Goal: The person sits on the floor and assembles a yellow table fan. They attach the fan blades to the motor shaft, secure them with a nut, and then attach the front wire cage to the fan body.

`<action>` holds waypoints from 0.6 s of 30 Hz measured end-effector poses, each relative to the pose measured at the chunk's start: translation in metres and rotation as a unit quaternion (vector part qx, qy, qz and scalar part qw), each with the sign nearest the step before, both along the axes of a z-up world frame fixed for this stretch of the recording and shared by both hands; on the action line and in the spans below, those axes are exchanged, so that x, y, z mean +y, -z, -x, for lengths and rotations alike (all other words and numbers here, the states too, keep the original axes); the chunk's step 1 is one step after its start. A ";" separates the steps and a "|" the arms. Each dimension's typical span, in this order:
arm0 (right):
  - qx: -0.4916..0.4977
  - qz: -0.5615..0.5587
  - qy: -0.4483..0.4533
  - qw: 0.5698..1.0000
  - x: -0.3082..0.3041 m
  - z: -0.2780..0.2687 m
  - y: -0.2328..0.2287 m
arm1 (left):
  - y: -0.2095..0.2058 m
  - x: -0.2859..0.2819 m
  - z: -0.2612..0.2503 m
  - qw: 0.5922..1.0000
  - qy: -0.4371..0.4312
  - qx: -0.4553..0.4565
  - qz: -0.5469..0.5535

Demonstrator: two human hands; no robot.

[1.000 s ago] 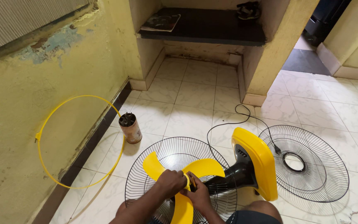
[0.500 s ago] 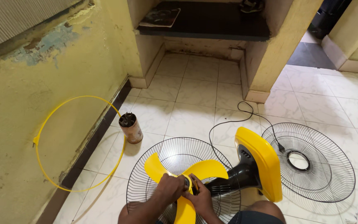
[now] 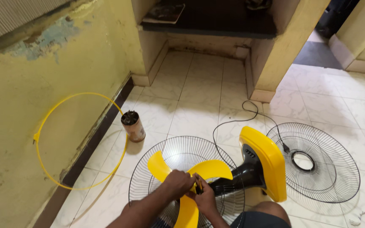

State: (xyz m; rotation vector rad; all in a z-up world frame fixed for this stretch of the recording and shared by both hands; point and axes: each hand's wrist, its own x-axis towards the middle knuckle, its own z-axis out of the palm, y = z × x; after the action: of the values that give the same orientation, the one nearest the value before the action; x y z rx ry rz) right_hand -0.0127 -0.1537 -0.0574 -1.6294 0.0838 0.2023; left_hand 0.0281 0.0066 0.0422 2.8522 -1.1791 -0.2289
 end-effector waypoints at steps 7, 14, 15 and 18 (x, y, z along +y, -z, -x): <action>0.022 -0.033 -0.007 0.999 0.002 0.006 -0.013 | 0.023 0.003 -0.009 0.998 -0.023 0.044 -0.029; 0.008 -0.026 -0.002 1.000 0.003 0.004 -0.014 | 0.032 0.003 0.009 0.993 -0.106 -0.005 0.053; 0.021 -0.027 0.001 0.999 0.004 0.003 -0.013 | 0.032 0.002 0.011 0.991 -0.121 -0.009 0.053; 0.020 -0.047 0.004 0.999 0.005 -0.001 -0.007 | 0.034 -0.002 0.014 0.985 -0.160 0.008 0.059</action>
State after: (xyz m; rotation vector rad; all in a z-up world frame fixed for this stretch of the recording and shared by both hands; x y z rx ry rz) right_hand -0.0115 -0.1485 -0.0504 -1.5317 0.1089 0.2290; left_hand 0.0140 0.0044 0.0086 2.8712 -0.6890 -0.1599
